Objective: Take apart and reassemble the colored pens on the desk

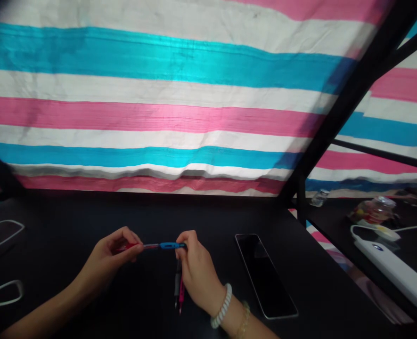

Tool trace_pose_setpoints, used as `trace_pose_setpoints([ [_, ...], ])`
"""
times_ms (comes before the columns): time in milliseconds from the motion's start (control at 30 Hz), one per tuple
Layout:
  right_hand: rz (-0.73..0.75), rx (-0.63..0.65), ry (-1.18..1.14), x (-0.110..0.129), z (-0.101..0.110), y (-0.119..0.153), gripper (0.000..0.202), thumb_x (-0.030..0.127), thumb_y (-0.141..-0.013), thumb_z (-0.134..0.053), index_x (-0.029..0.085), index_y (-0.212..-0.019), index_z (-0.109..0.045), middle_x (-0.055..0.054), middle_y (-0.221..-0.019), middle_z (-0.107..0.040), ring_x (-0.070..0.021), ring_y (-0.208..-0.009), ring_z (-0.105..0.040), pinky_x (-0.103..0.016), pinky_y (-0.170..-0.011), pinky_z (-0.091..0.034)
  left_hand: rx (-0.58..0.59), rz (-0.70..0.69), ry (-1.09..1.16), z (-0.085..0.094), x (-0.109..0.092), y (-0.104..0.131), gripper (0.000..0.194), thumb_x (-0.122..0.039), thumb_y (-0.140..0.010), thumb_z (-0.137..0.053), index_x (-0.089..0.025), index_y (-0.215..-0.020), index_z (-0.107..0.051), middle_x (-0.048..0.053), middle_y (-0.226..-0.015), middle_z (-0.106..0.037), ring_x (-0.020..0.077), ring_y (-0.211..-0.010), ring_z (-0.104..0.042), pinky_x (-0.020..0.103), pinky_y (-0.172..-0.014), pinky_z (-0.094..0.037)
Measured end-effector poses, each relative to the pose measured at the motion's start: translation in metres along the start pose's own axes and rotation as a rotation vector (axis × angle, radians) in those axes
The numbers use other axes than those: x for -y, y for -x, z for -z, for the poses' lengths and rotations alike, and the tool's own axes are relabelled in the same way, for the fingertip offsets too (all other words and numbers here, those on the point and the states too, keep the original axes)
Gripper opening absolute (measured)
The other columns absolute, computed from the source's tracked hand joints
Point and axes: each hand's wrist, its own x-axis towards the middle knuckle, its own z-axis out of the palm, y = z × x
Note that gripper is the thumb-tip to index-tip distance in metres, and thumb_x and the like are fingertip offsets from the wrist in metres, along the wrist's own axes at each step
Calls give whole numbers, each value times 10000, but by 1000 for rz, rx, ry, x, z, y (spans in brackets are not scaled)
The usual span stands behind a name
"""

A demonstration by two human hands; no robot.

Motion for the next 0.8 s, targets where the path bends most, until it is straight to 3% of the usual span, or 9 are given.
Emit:
trace_pose_setpoints([
  [100,1,-10,-2,2,3,-2,104,188,-962,-425,228,-913,-508,0,-734,-554,-168,-654,-533,-282,-628,-376,-2,-3,-7,0,0,1,239,-295,-708,-779,-183,-684,-569,-11,-709,-624,116,-596,-538,218,-557,-410],
  [233,21,-24,38,7,6,-4,287,263,-983,-435,218,-724,-550,-8,-679,-552,-169,-644,-527,-283,-608,-355,10,-1,0,-1,0,1,231,-277,-707,-781,-185,-680,-570,-18,-703,-628,106,-587,-536,210,-553,-404],
  [333,26,-24,44,7,5,-4,152,253,-968,-471,234,-958,-621,-35,-850,-635,-193,-769,-584,-296,-698,-403,-4,4,6,-2,0,1,234,-277,-708,-780,-186,-675,-567,-18,-696,-627,108,-583,-535,215,-557,-411],
  [433,23,-16,9,5,2,-2,278,176,-948,-467,253,-1214,-488,-35,-922,-631,-189,-791,-593,-303,-741,-424,-25,7,6,-2,0,0,231,-280,-716,-775,-187,-675,-567,-19,-675,-612,111,-585,-532,219,-562,-416],
  [600,12,-3,-12,3,2,-2,120,148,-963,-404,238,-989,-479,18,-708,-562,-159,-625,-539,-280,-632,-392,-25,7,3,0,1,0,236,-279,-716,-779,-187,-679,-565,-23,-688,-611,102,-592,-529,206,-559,-410],
  [700,21,3,48,5,5,-4,201,222,-977,-434,224,-798,-525,3,-692,-545,-163,-647,-537,-280,-622,-380,-22,0,-14,0,0,0,231,-290,-728,-771,-189,-685,-567,-26,-685,-610,103,-600,-532,206,-568,-410],
  [800,10,19,32,6,6,-5,77,251,-960,-496,231,-960,-571,0,-741,-573,-164,-667,-555,-274,-643,-403,-29,5,-17,0,-1,0,235,-294,-723,-773,-186,-681,-569,-30,-671,-604,99,-589,-525,206,-567,-404],
])
